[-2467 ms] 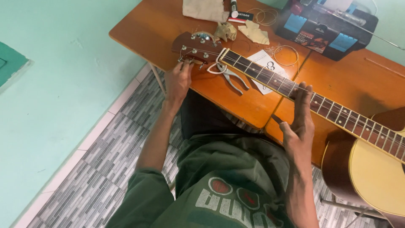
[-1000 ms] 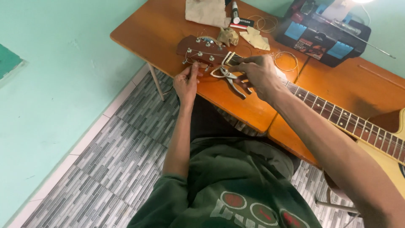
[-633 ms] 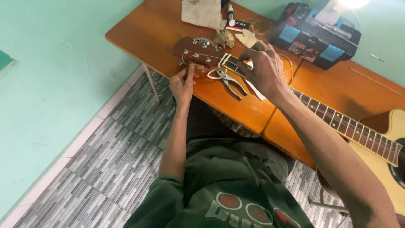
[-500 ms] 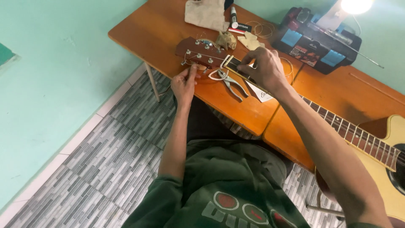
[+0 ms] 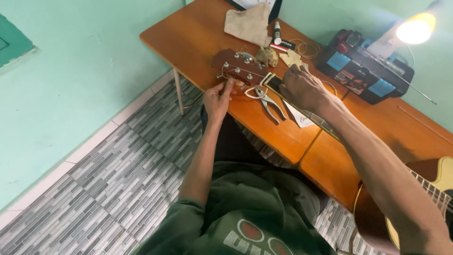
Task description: Restringing an acoustic guitar by threading a new string through the tuning peg and winding it manually.
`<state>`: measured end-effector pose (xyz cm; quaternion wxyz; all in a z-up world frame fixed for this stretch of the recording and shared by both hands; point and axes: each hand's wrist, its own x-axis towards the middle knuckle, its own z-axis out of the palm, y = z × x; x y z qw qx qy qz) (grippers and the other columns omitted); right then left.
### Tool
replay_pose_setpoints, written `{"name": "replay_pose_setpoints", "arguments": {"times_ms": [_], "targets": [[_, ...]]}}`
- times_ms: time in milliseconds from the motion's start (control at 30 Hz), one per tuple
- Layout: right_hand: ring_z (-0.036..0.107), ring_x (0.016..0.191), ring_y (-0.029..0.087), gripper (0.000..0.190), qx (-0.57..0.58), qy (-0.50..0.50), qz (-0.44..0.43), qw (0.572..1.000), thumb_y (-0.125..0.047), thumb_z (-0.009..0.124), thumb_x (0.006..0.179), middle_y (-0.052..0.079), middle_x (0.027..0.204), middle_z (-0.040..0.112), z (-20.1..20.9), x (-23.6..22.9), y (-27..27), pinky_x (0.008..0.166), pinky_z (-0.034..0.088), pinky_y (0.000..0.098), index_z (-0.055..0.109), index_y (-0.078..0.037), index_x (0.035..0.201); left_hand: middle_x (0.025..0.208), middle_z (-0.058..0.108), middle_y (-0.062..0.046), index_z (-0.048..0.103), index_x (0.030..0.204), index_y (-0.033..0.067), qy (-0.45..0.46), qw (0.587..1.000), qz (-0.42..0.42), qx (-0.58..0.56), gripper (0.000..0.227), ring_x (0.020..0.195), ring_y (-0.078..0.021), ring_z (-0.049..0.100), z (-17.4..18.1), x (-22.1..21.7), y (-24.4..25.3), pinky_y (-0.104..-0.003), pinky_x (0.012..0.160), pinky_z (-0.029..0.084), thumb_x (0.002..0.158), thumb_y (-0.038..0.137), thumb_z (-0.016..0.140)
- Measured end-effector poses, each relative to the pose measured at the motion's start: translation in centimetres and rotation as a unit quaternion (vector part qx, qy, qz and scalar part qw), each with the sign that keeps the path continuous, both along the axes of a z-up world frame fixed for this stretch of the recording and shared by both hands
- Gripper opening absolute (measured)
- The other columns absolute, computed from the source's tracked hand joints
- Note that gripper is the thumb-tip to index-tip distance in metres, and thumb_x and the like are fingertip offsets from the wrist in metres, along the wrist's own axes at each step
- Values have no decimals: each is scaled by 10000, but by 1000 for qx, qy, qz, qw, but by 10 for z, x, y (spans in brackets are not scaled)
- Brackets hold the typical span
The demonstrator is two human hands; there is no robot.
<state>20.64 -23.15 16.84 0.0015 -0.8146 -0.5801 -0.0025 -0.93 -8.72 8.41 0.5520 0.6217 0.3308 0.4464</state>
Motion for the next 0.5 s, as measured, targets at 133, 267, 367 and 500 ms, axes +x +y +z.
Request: {"name": "replay_pose_setpoints", "arguments": {"times_ms": [133,267,367,500], "targets": [[613,1140,448,434,-34,9,3,999,-375,558,965,260,1127,616,32,-24,-1,867,570,577,670,45,973,649,729,-56,838,901,140,11,1000,4,-14,383,619,-123,660,-5,2,1,-239,607,496,976,485,693],[698,869,449,321,9,96,-48,994,-308,575,958,232,922,709,34,-31,0,736,566,545,656,-4,1020,630,726,-66,843,913,141,-9,1000,11,-3,347,632,-149,695,-9,6,2,-246,625,519,969,458,710],[715,601,323,281,66,154,-50,985,-280,642,941,146,783,734,51,-38,9,652,579,452,670,-54,1105,612,720,-66,845,902,141,-10,1000,15,-5,358,623,-157,692,-8,6,1,-244,625,522,964,467,712],[740,923,357,240,36,110,-55,992,-372,706,958,79,847,770,55,-49,-2,831,567,528,753,-142,1008,586,699,-70,843,859,149,-8,1000,12,0,393,635,-156,690,-1,5,-2,-252,609,513,967,498,698]]}}
